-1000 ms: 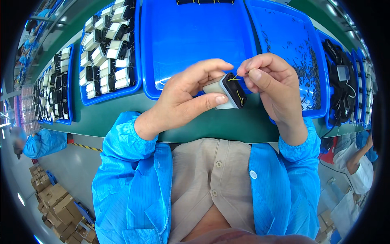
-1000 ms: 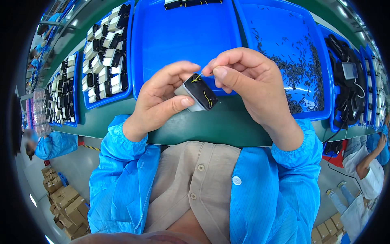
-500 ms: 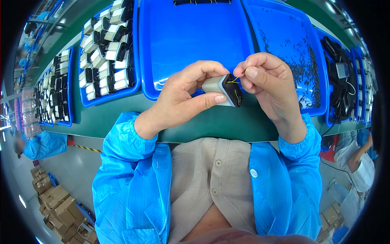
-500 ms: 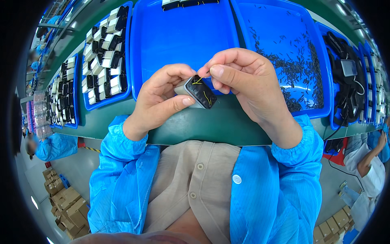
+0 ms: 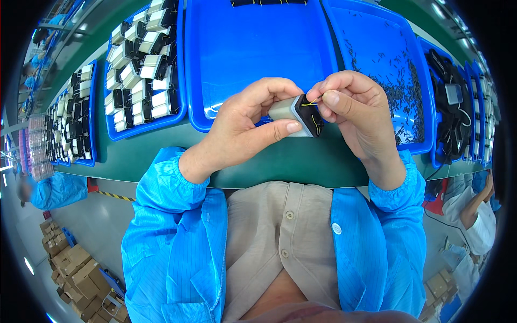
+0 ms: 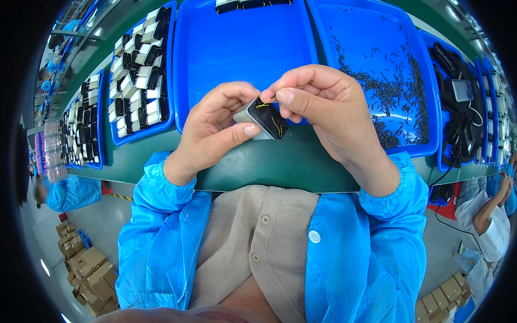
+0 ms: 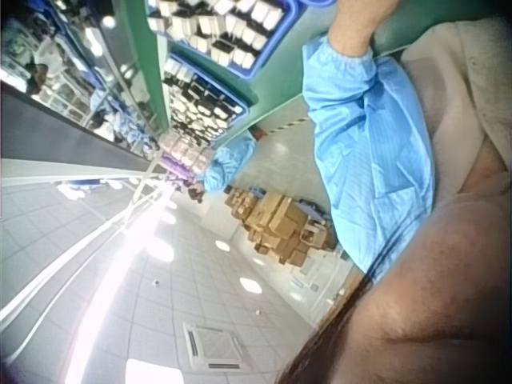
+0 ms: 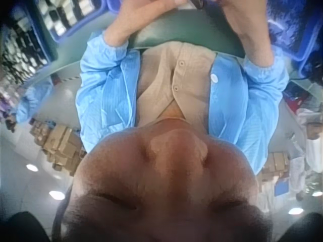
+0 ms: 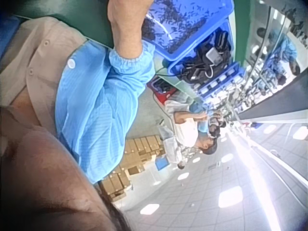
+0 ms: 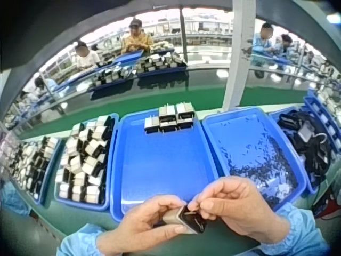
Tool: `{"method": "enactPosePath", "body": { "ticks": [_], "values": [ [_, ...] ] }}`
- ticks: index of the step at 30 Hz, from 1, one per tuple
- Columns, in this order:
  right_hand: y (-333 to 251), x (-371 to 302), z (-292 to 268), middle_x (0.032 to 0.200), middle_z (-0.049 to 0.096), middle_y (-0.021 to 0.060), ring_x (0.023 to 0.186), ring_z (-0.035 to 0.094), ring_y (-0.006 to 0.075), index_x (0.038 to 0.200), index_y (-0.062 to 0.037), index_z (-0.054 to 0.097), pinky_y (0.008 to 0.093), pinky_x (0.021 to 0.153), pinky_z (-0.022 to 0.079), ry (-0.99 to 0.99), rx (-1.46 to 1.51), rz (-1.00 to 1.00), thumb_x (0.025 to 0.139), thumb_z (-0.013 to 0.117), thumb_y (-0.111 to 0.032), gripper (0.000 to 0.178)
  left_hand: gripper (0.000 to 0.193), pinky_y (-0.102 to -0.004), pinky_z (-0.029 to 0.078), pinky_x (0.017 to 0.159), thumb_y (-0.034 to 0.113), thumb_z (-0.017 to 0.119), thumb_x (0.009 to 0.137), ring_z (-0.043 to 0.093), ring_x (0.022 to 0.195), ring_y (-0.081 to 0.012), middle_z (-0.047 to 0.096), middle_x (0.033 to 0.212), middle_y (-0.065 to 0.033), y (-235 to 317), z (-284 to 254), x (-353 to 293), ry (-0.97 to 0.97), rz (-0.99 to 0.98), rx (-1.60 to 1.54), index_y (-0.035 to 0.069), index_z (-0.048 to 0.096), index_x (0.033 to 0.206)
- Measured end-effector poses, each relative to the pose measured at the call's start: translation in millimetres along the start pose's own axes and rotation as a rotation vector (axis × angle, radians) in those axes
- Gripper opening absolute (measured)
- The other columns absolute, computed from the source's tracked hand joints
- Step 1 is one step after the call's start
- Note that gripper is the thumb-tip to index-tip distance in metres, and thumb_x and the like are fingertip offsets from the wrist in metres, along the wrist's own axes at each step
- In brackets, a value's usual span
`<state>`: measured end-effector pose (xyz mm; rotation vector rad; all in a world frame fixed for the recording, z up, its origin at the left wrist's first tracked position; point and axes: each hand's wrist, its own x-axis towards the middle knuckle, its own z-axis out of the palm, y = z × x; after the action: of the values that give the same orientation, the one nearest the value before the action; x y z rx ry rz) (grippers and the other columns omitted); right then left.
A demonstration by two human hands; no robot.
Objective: The recorder is assembling small electronic components by inserting internal pieces into grey plastic housings on a production line.
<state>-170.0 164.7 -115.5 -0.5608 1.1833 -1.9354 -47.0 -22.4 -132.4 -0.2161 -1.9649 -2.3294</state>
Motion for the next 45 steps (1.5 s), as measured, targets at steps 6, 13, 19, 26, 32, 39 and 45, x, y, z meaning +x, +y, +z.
{"method": "enactPosePath", "body": {
  "ticks": [6, 13, 19, 26, 32, 39, 45],
  "values": [
    [1, 0, 0, 0.101, 0.074, 0.0105, 0.078, 0.059, 0.007, 0.103, -0.0029, 0.07, 0.022, 0.068, 0.047, -0.005, -0.018, -0.011, 0.095, 0.068, -0.009, 0.01, 0.041, -0.0297, 0.049, 0.098, -0.001, 0.069, 0.092, 0.059, 0.113, -0.0146, 0.061, 0.123, -0.009, -2, 0, 1, 0.009, 0.001, 0.002, -0.001, 0.053, 0.13],
    [5, -2, 6, 0.098, 0.07, 0.007, 0.08, 0.06, 0.0078, 0.103, 0.0007, 0.069, 0.022, 0.07, 0.048, 0.027, -0.18, -0.116, 0.094, 0.067, -0.003, 0.01, 0.039, -0.029, 0.05, 0.095, 0.001, 0.07, 0.092, 0.06, 0.109, -0.0136, 0.062, 0.119, -0.0076, -2, 2, 2, 0.031, -0.001, 0.018, 0.001, 0.054, 0.128],
    [8, -2, 7, 0.093, 0.066, 0.005, 0.077, 0.059, 0.0097, 0.097, -0.0002, 0.069, 0.0231, 0.065, 0.047, -0.029, -0.625, -0.368, 0.089, 0.069, 0.001, 0.008, 0.037, -0.0294, 0.053, 0.09, 0.004, 0.072, 0.091, 0.062, 0.104, -0.0133, 0.063, 0.115, -0.007, -4, 2, 1, 0.074, 0.047, 0.12, 0.002, 0.057, 0.125],
    [9, -2, 9, 0.093, 0.065, 0.0062, 0.074, 0.059, 0.011, 0.095, -0.0014, 0.07, 0.0239, 0.062, 0.046, -0.008, -0.758, -0.418, 0.085, 0.071, 0.002, 0.01, 0.037, -0.0339, 0.054, 0.079, 0.0, 0.079, 0.076, 0.066, 0.092, -0.0252, 0.065, 0.101, -0.0104, -6, 3, 3, 0.196, 0.219, 0.561, 0.004, 0.061, 0.108],
    [8, -6, 14, 0.092, 0.061, 0.006, 0.077, 0.051, 0.0101, 0.094, 0.0011, 0.066, 0.0234, 0.066, 0.04, -0.029, -0.791, -0.376, 0.086, 0.069, 0.004, 0.008, 0.042, -0.0369, 0.052, 0.072, -0.006, 0.077, 0.064, 0.064, 0.089, -0.0284, 0.064, 0.099, -0.0098, -6, 2, 8, 0.268, 0.501, 0.832, 0.005, 0.061, 0.101],
    [10, -3, 12, 0.09, 0.062, 0.0054, 0.075, 0.054, 0.0113, 0.093, -0.0004, 0.067, 0.0246, 0.064, 0.044, -0.067, -0.778, -0.347, 0.086, 0.071, 0.0, 0.008, 0.044, -0.0369, 0.051, 0.07, -0.008, 0.076, 0.06, 0.063, 0.086, -0.0274, 0.063, 0.1, -0.0082, -12, -2, 9, 0.296, 0.627, 0.929, 0.007, 0.063, 0.1],
    [12, -2, 10, 0.086, 0.062, 0.0044, 0.07, 0.056, 0.0114, 0.091, -0.0015, 0.067, 0.0249, 0.061, 0.045, -0.058, -0.79, -0.362, 0.084, 0.073, 0.0, 0.009, 0.041, -0.0364, 0.052, 0.071, -0.008, 0.075, 0.062, 0.064, 0.087, -0.0274, 0.063, 0.099, -0.0077, -9, -3, 12, 0.275, 0.673, 0.955, 0.006, 0.065, 0.099]
  ]
}}
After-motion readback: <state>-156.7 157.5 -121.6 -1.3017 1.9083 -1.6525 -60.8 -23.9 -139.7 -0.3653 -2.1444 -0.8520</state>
